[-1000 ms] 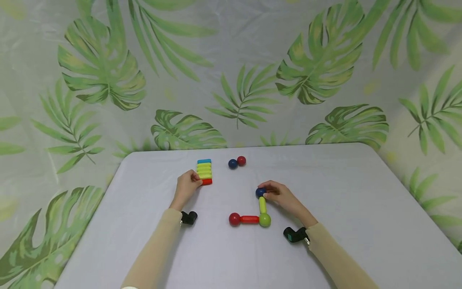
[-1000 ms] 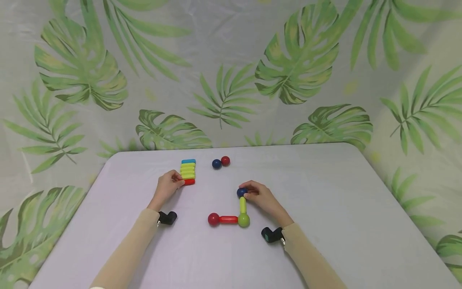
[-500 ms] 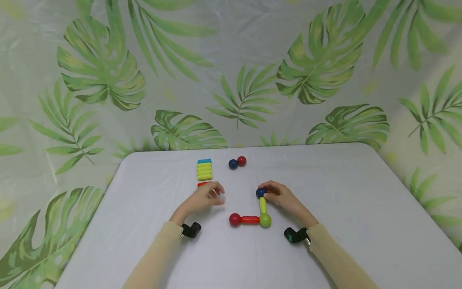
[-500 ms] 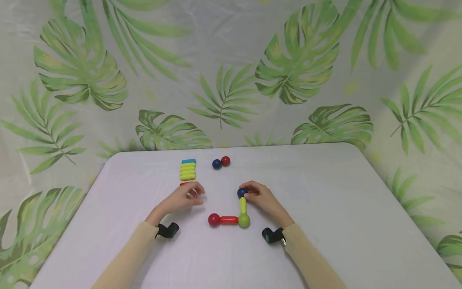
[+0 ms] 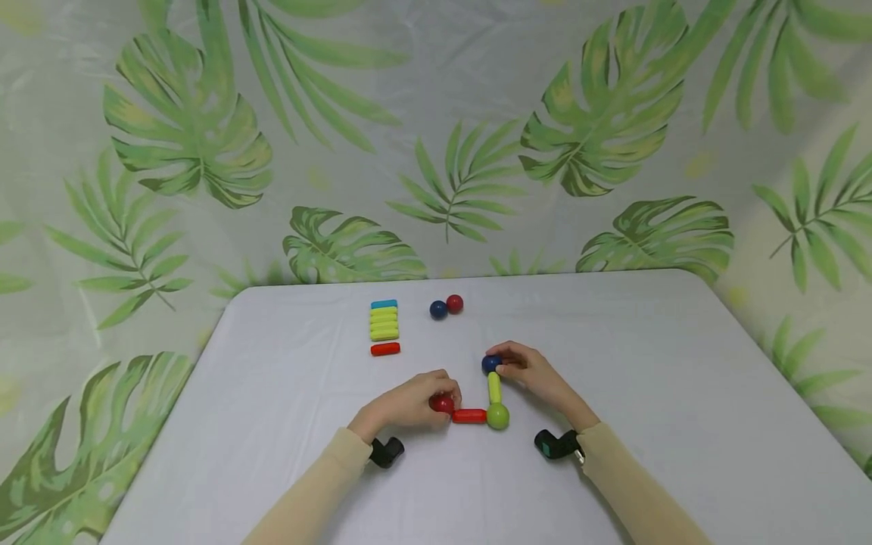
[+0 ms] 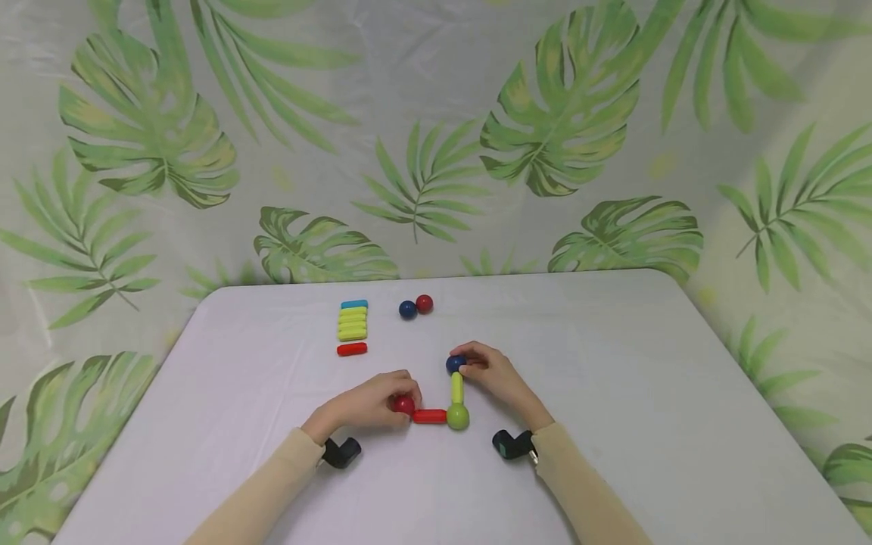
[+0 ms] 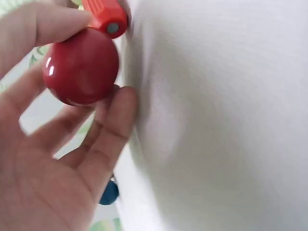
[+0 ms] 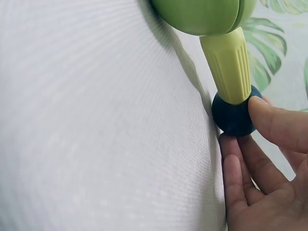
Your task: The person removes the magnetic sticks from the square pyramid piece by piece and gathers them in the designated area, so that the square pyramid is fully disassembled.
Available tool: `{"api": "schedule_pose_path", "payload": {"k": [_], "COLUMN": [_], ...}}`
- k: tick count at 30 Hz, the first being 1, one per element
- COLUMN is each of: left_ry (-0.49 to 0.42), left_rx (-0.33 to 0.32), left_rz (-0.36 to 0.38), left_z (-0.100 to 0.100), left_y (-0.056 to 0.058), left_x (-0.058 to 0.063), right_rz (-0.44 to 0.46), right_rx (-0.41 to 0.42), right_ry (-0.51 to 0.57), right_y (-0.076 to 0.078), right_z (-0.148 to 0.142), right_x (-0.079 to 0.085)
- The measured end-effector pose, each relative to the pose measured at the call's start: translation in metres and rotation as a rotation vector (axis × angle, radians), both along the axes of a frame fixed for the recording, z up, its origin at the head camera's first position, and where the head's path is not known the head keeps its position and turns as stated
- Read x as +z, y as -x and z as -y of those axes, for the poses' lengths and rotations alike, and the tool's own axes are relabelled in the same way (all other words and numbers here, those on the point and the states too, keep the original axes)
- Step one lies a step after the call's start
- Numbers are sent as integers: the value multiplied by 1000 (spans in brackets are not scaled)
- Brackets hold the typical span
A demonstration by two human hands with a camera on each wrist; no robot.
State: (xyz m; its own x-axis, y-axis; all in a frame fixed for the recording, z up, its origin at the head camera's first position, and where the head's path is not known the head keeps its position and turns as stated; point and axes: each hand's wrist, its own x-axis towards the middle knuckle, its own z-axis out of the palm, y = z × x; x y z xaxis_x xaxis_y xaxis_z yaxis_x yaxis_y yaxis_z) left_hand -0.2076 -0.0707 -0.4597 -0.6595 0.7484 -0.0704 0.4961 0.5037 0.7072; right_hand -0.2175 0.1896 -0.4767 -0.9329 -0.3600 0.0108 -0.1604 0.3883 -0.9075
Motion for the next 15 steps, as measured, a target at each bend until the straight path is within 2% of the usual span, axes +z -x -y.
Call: {"api": "schedule_pose_path", "payload": {"k": [2,4,6,9,11,15], "left_ry": [-80,-181,-280,-334,-340,-333], "left_rx": [92,233,380,549,609,674], "left_rz": [26,29,6,-55,-80,-104], "left_z": [-1,-3,-8,-17,-21,-27], "left_y": [6,15,27,47,58,75], "left_x": [-2,-4,-6,-9,-12,-20], "right_rz": [7,8,20,19,29,16], "right_rx": [-10,-5,-1,8,0,-7], "right_ry": [-7,-3,6,21,25,11], "right_y": [1,1,-3,-5,-5,1], "right_z": [0,-1,2,3,3,0], "right_x": [-3,-4,5,10,9,-5]}}
